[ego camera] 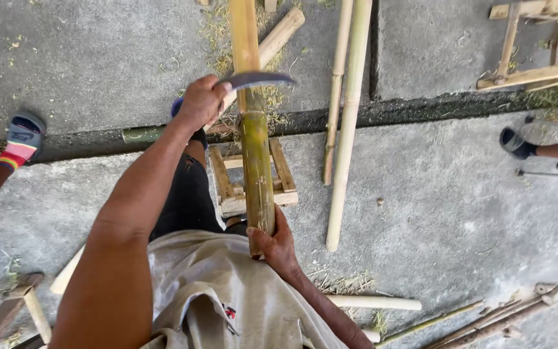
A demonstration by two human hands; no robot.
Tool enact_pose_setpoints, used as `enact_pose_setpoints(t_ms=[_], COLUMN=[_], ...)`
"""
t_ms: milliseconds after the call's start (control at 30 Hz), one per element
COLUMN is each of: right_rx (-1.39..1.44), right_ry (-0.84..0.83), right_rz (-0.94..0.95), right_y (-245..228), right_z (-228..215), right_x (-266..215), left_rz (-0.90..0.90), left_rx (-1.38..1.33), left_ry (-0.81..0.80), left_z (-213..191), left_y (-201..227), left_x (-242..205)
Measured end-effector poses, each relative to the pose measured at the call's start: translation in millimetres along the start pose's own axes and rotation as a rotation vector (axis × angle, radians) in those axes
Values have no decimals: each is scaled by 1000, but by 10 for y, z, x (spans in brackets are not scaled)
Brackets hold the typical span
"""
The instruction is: Using a hooked blade to shave and smooth the surface of a bamboo stalk.
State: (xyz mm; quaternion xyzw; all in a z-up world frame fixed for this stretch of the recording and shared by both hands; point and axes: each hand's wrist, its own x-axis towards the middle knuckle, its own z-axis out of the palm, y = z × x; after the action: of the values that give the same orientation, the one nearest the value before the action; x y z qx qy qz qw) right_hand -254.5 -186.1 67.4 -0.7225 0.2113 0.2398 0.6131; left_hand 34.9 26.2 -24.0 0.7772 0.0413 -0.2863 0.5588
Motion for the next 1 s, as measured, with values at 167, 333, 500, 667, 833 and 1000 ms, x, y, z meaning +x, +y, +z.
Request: enact_pose_setpoints(t_ms=[167,333,500,667,833,1000], right_rx=[32,-6,-25,-33,6,117], right_ry=[0,36,39,28,14,51], right_rz=[28,113,170,157,135,198], right_y=[3,-68,-251,-161,-98,-235], right_z=[15,12,39,61,-12,-63], right_x=[31,24,-7,2,13,13], left_rz=[24,73,154,81,3,34], left_rx=[-19,15,49,61,-19,29], left_ry=[240,154,197,187,90,144], left_z=[-85,-28,137,98,95,80], left_y=[-80,-23,-157,17,18,124], left_x=[479,706,582,354,444,541])
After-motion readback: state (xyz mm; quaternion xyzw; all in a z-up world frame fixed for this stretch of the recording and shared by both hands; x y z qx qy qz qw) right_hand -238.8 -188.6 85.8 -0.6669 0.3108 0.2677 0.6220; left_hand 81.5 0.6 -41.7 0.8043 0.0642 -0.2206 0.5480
